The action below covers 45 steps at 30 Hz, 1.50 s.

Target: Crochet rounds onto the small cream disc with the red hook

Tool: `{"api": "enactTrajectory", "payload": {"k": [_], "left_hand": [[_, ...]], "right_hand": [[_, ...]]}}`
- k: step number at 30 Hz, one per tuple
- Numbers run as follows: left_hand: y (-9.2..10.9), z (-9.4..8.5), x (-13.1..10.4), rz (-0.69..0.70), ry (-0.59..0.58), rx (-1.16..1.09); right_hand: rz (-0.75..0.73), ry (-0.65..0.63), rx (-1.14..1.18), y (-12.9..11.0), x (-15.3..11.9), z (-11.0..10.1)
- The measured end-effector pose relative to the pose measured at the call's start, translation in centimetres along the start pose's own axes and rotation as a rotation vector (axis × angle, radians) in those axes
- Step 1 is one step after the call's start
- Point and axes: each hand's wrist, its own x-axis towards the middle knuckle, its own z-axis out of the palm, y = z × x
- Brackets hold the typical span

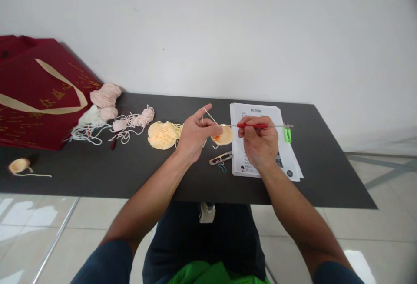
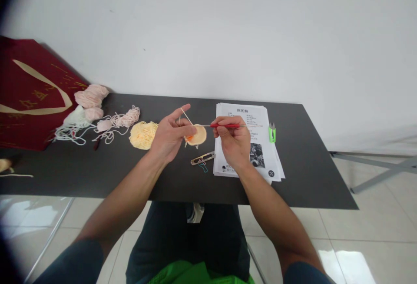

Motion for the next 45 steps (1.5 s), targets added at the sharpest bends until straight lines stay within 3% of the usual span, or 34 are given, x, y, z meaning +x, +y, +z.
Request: {"api": "enactTrajectory", "payload": {"k": [6,9,12,21,24,28,34,40,43,45], "left_hand": [[-0.5,-0.1,0.1,0.105,0.085,0.192],[-0.8,-0.1,-0.1,0.203,0.108,0.286],[-0.8,0.0,-0.2,0.236,0.083,0.301],[-0.4,-0.2,0.1,0.147,0.004,0.161],[-0.4,-0.3,0.2,0.127,-0.027,0.113],[-0.8,-0.1,0.2,0.134,-0.031,0.063],[-1.1,0.0,0.3,0.212,0.014,0.005],[-1.1,-0.1,0.2,0.183,0.016,0.067],[-1.1,-0.1,0.2,0.175,0.014,0.111],[-1.1,-0.1,0.2,0.140,0.010,0.082]], "right_hand": [[-0.144,0.040,-0.309,-1.4,-0.9,0.1],[-0.163,0.052,-0.338,-1.6,-1.3,0.4],[-0.116,0.056,-0.250,-1.4,-1.0,0.2],[-0.001,0.044,-0.003,-1.1,0.1,-0.2],[0.101,0.037,0.120,-1.0,0.1,0.2],[0.249,0.097,0.218,-0.3,-0.4,1.0],[0.282,0.190,0.186,0.1,-1.1,2.0],[0.214,0.170,0.109,0.3,-1.5,2.3],[0.112,0.167,-0.090,0.4,-2.1,2.3],[-0.030,0.157,-0.277,0.3,-2.6,2.3]]}}
